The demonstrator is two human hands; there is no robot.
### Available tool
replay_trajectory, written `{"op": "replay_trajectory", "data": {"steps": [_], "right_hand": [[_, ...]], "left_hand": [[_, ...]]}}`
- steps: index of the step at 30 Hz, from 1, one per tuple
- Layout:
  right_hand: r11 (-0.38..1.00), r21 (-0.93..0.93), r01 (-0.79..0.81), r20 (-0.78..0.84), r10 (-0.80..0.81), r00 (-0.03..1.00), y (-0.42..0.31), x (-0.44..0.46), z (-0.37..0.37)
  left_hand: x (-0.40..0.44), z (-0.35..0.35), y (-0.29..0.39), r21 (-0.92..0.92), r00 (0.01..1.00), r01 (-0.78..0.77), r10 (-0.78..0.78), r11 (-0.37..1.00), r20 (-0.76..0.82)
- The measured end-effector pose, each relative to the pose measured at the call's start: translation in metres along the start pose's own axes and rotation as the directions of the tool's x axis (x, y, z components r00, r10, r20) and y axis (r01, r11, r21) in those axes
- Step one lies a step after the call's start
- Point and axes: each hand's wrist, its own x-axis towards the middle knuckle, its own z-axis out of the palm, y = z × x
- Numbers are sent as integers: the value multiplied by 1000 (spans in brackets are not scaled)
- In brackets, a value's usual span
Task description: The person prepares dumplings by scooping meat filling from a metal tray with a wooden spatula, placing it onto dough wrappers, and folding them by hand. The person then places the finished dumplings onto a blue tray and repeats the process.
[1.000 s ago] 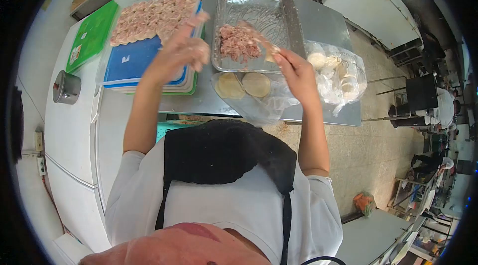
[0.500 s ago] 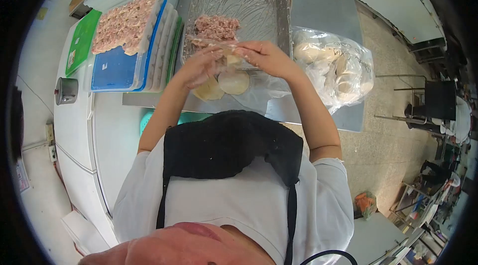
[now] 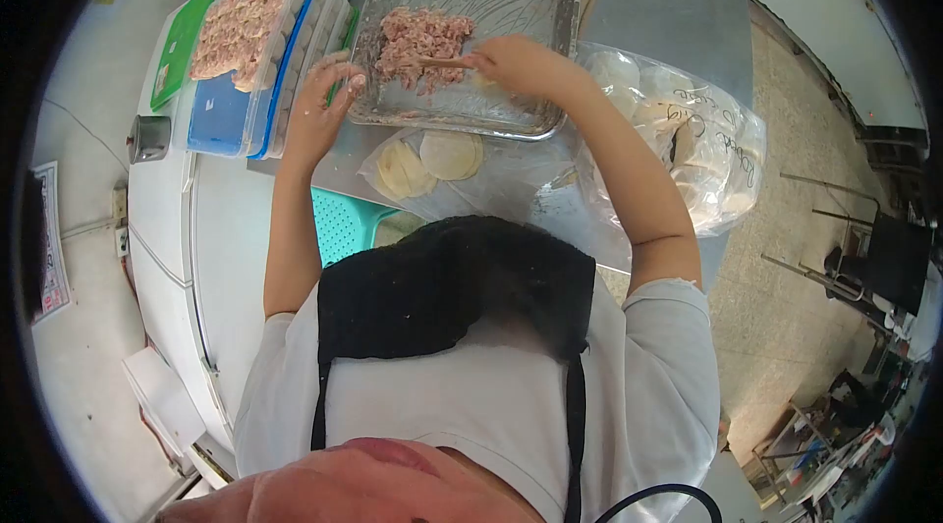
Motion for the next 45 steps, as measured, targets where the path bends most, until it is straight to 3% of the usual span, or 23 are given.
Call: {"op": "replay_trajectory", "data": {"steps": [1,2,4,8,10,11,13,17,19,20,23,25,27,28,29,30,31,33,34,37,39,42,45], "right_hand": [[1000,1,8,7,-8,1000,-6,2,1],[996,55,70,-12,-69,998,-14,2,2],[984,113,139,-25,-137,990,-33,-1,2],[907,384,172,-18,-179,984,-55,-6,-3],[881,461,109,53,-150,987,-63,-10,-7],[872,480,90,70,-140,988,-67,-11,-9],[867,493,68,95,-131,987,-73,-12,-8],[831,556,-24,91,-32,995,-88,-13,-1],[810,584,-57,87,8,996,-99,-15,3],[770,633,-74,107,8,994,-104,-15,6],[721,680,-129,153,32,988,-114,-14,6],[715,680,-163,182,51,982,-115,-12,4],[943,331,26,1,-28,1000,-106,-10,-5],[945,325,20,-3,-21,1000,-96,-9,-11],[997,63,-48,-14,49,999,-80,-8,-17],[972,-203,-118,-39,113,993,-65,-6,-22],[970,-207,-125,-39,119,992,-49,-2,-25],[873,-419,-249,-102,227,968,-22,3,-22],[870,-424,-253,-102,232,967,-16,0,-7],[827,-489,-277,-148,234,961,-25,-2,40],[846,-510,-158,103,242,965,-56,-14,61],[773,-626,-108,136,244,960,-81,-16,29],[741,-655,-149,3,200,980,-57,9,5]], "left_hand": [[1,1,1,229,987,-125,143,965,-67],[2,5,-2,233,989,-113,133,966,-71],[5,13,-10,-491,989,145,-121,859,80],[6,28,-4,-543,976,180,-81,820,202],[2,34,-3,-890,888,454,61,44,456],[-1,36,0,-890,888,454,60,35,456],[-4,30,14,-850,909,402,-38,340,414],[-12,22,10,-811,872,489,-144,322,468],[-12,16,11,-752,939,191,105,631,326],[-15,18,5,-758,939,186,114,625,325],[-25,20,-3,-647,910,317,-31,693,412],[-28,-3,15,-506,963,215,-95,836,252],[-43,-5,-8,-526,964,150,-4,837,268],[-52,-3,-22,-540,956,87,83,837,282],[-61,3,-32,-546,954,81,93,834,283],[-71,12,-42,-412,966,-56,154,910,208],[-79,21,-51,-256,965,-182,223,949,140],[-89,40,-67,-162,962,-153,184,975,200],[-91,44,-69,-57,958,-121,132,991,253],[-99,51,-66,-173,970,-171,197,970,146],[-97,49,-65,-185,970,-183,208,965,126],[-91,43,-55,-116,978,-184,194,976,78],[-86,60,-38,-137,972,-218,227,966,56]]}}
